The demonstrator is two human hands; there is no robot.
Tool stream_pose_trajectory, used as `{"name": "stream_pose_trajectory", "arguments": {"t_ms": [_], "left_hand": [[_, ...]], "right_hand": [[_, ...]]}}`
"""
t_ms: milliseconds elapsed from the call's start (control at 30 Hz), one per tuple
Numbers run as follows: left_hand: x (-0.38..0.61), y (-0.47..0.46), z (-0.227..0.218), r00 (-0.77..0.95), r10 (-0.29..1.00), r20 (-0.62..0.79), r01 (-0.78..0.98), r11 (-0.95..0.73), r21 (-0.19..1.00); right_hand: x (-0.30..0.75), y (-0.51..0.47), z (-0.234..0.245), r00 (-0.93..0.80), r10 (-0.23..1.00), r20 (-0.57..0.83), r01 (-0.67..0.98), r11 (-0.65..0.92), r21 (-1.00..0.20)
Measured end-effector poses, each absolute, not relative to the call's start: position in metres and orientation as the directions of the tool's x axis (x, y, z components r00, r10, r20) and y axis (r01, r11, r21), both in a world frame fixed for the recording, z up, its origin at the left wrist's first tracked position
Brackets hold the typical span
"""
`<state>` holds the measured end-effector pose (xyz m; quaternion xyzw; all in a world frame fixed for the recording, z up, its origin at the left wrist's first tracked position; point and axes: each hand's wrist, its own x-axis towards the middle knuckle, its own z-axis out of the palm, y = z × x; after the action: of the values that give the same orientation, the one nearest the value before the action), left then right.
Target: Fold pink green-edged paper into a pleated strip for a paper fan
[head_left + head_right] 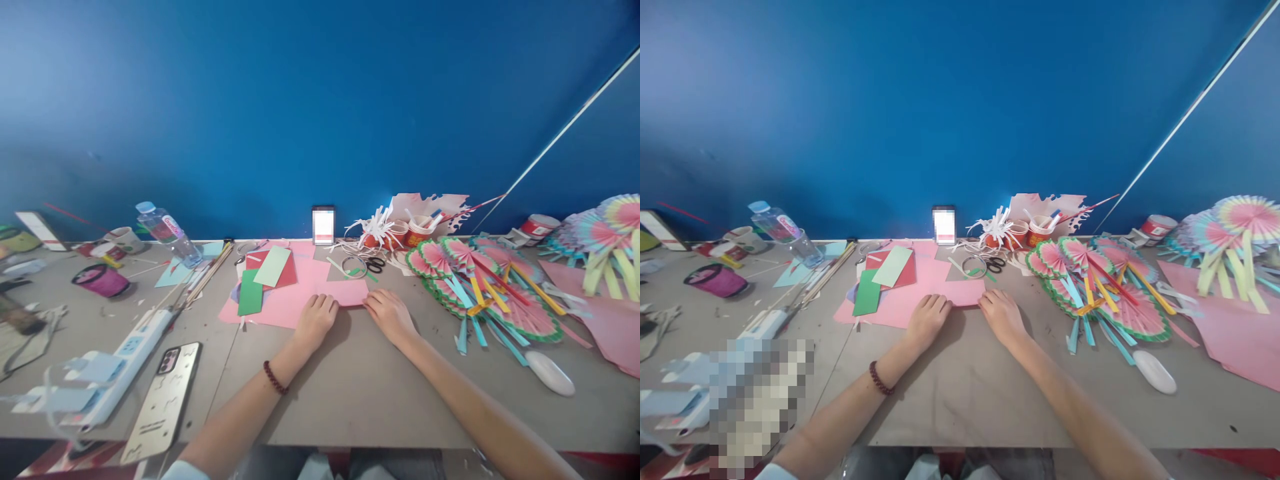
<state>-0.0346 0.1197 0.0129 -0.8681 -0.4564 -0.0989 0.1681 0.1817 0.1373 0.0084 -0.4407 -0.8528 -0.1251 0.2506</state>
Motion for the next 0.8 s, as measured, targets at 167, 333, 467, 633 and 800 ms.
{"name": "stream_pose_trajectory", "arguments": {"t_ms": [167, 333, 467, 633, 800], "left_hand": [[-0.033, 0.121, 0.011, 0.541, 0.807, 0.237, 0.841, -0.511, -0.179], [-0.039, 0.126, 0.007, 0.516, 0.823, 0.238, 0.853, -0.518, -0.059], [-0.046, 0.128, 0.006, 0.492, 0.825, 0.279, 0.834, -0.539, 0.123], [-0.056, 0.133, 0.006, 0.472, 0.812, 0.343, 0.744, -0.576, 0.338], [-0.061, 0.141, 0.003, 0.478, 0.802, 0.359, 0.716, -0.592, 0.37]], "right_hand": [[0.183, 0.139, 0.006, -0.491, 0.758, 0.43, 0.808, 0.581, -0.101], [0.186, 0.142, 0.001, -0.45, 0.821, 0.353, 0.786, 0.551, -0.28], [0.188, 0.146, -0.003, -0.425, 0.836, 0.347, 0.759, 0.538, -0.368], [0.189, 0.148, 0.0, -0.401, 0.848, 0.346, 0.724, 0.525, -0.448], [0.191, 0.149, 0.003, -0.388, 0.85, 0.356, 0.684, 0.525, -0.507]]}}
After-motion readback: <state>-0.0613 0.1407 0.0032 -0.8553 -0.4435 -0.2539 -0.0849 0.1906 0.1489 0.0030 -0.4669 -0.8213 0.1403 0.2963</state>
